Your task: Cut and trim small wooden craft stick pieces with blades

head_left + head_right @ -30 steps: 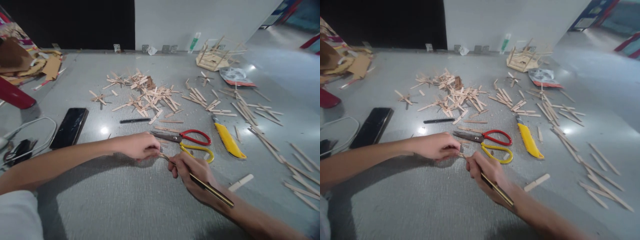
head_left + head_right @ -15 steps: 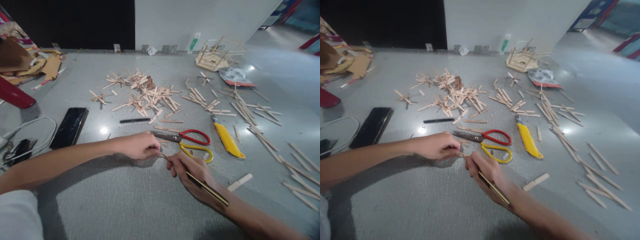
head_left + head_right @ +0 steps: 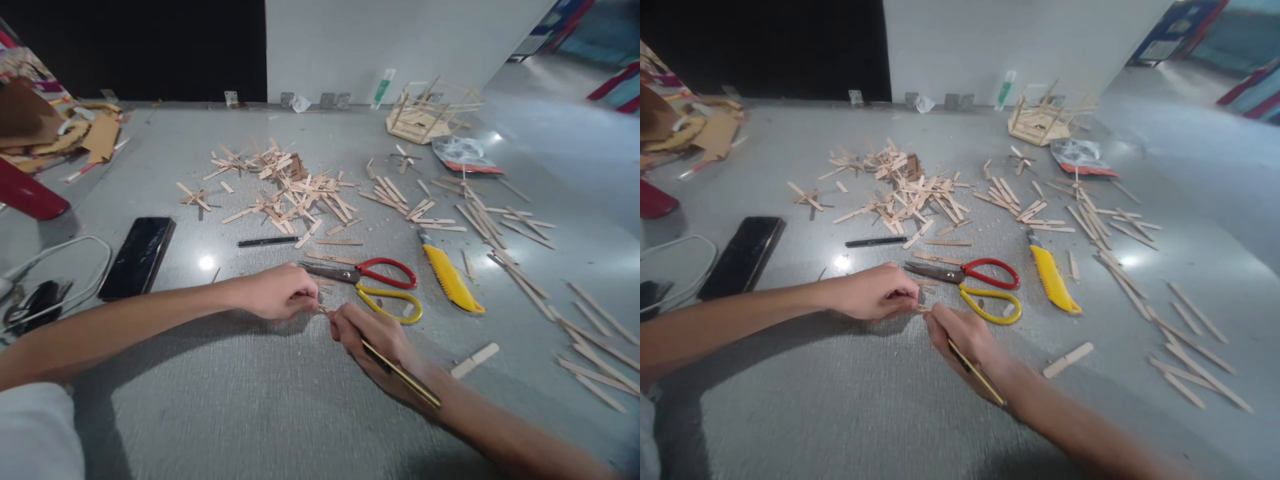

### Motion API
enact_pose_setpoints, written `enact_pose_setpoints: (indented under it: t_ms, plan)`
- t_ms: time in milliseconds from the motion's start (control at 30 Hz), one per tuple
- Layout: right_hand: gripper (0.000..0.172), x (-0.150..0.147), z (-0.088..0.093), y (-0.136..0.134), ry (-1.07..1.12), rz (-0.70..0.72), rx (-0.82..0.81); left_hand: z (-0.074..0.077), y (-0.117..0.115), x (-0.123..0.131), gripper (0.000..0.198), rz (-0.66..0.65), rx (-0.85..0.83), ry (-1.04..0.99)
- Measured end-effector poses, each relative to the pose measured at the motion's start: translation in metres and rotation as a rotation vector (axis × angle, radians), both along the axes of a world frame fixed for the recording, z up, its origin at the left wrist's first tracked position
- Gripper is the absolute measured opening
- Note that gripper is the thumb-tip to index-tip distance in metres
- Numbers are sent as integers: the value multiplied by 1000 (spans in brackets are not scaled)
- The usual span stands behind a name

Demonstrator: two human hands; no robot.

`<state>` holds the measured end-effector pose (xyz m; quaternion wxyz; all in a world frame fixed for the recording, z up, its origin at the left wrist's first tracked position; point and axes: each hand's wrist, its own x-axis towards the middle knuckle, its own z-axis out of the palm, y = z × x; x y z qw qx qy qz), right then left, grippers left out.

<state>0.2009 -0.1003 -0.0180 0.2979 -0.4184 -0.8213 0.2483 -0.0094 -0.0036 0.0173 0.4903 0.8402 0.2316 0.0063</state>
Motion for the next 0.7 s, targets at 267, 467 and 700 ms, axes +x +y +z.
enact_pose_setpoints:
  t_ms: [267,467,700]
  plan:
    - [28,-3,2,3,28,-1,-33,-3,0,0,26,12,30,-30]
    - [28,-2,-2,4,7,-19,-44,-4,-1,1,30,23,57,-15]
    - [31,-2,-1,2,-19,-69,23,0,0,0,33,4,-30,35]
